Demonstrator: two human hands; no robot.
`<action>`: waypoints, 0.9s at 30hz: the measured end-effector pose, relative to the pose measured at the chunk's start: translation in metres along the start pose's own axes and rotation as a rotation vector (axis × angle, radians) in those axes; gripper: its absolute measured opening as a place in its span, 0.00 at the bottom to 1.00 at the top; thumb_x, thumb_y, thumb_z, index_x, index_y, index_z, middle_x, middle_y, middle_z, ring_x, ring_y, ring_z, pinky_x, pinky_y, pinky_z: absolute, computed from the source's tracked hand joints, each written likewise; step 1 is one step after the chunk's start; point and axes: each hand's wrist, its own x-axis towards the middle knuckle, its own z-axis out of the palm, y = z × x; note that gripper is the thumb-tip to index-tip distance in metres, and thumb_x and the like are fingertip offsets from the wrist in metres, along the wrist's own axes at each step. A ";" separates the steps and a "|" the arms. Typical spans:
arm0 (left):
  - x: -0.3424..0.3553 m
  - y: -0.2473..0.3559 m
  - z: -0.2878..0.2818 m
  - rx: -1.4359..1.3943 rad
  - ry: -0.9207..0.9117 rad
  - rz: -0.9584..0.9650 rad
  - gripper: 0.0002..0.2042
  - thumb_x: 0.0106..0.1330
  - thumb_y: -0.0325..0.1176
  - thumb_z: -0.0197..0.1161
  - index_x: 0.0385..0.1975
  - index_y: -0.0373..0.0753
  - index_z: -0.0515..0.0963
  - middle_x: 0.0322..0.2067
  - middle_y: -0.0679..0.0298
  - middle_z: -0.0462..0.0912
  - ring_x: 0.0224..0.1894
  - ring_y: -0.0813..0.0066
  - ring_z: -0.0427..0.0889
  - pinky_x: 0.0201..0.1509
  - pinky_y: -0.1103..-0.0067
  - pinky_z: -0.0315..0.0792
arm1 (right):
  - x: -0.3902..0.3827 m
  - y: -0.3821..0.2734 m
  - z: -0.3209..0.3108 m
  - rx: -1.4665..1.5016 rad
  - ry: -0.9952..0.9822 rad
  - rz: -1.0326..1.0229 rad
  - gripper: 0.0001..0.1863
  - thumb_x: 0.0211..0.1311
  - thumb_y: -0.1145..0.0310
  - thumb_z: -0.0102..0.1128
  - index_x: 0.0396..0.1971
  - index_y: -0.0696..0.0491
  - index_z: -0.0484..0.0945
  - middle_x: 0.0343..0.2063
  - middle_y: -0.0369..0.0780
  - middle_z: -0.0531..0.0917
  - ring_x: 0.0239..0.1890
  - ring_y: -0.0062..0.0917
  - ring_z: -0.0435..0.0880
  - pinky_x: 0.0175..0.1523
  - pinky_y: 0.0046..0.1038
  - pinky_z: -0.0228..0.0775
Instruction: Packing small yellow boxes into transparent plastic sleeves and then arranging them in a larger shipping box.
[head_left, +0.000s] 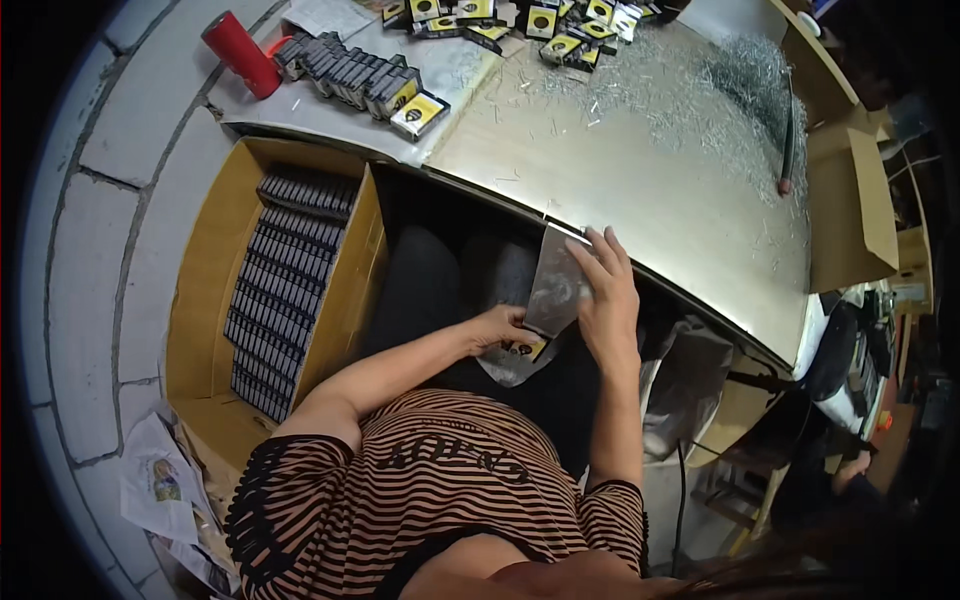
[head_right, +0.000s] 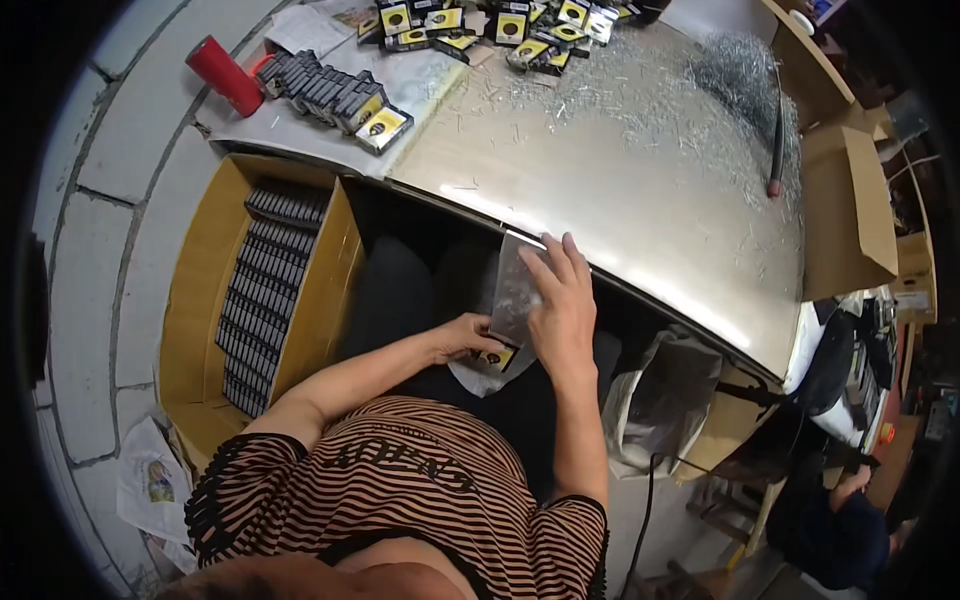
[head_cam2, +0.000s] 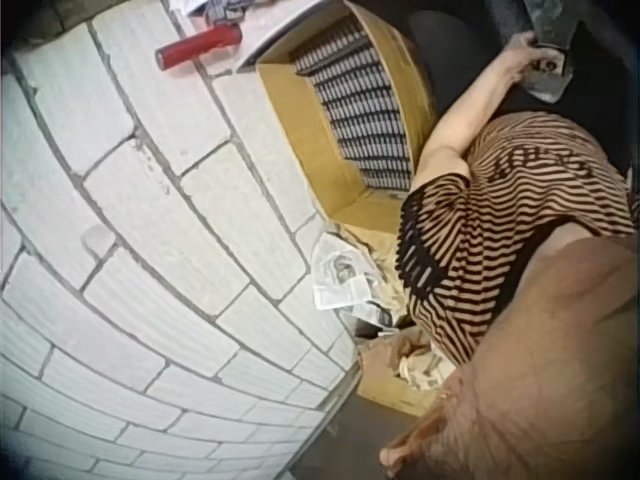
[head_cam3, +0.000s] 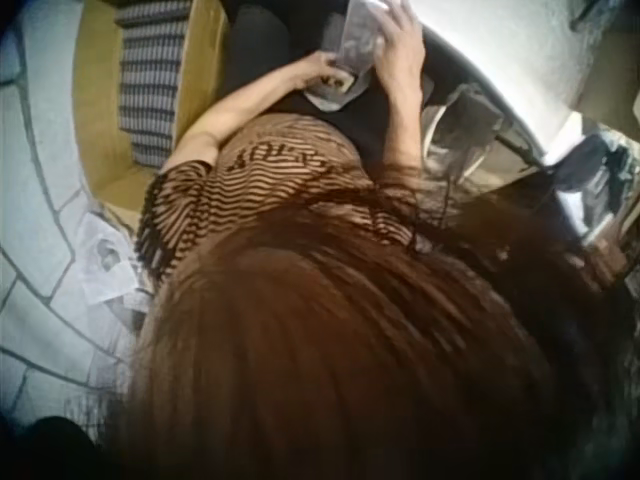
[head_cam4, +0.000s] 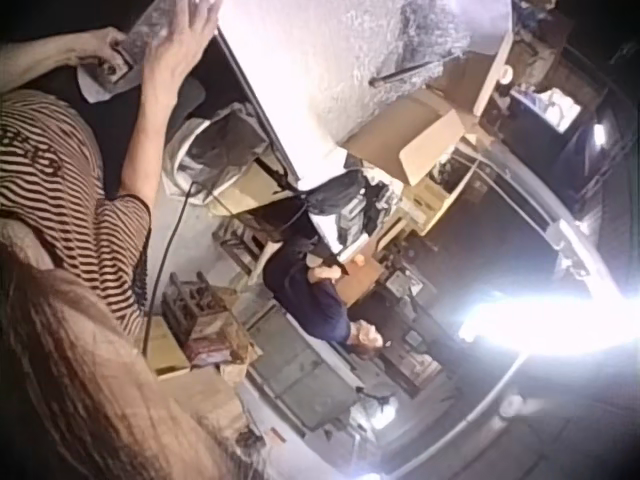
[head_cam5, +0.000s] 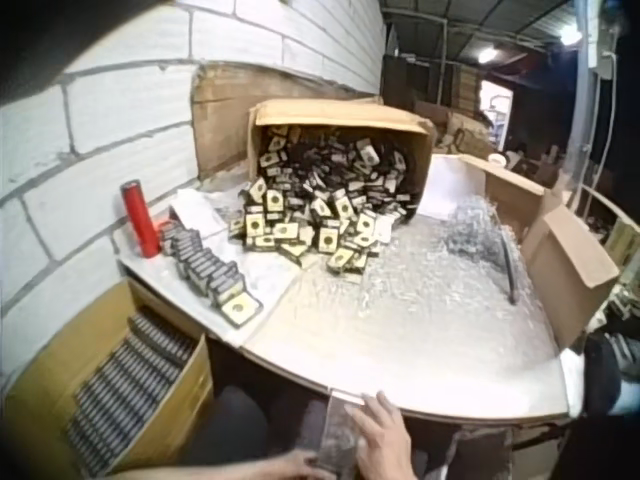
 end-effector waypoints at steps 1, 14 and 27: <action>-0.002 -0.007 -0.005 -0.007 0.000 -0.006 0.21 0.56 0.26 0.69 0.50 0.34 0.76 0.39 0.63 0.83 0.39 0.79 0.81 0.41 0.86 0.74 | -0.009 0.001 -0.006 0.105 -0.016 -0.016 0.28 0.47 0.88 0.45 0.48 0.53 0.79 0.54 0.47 0.75 0.62 0.42 0.68 0.65 0.36 0.61; -0.015 -0.031 -0.013 0.181 -0.009 -0.030 0.19 0.54 0.15 0.63 0.48 0.30 0.75 0.41 0.63 0.81 0.42 0.79 0.79 0.47 0.81 0.74 | -0.094 -0.001 0.065 0.149 -0.378 0.235 0.19 0.50 0.82 0.51 0.43 0.56 0.80 0.40 0.51 0.81 0.44 0.44 0.81 0.50 0.38 0.72; -0.090 0.049 0.068 0.527 0.168 0.806 0.32 0.58 0.26 0.69 0.62 0.33 0.63 0.49 0.52 0.78 0.45 0.71 0.81 0.48 0.78 0.77 | -0.086 0.002 0.018 1.140 -0.183 0.531 0.31 0.70 0.47 0.44 0.58 0.61 0.69 0.51 0.42 0.78 0.53 0.26 0.75 0.59 0.25 0.63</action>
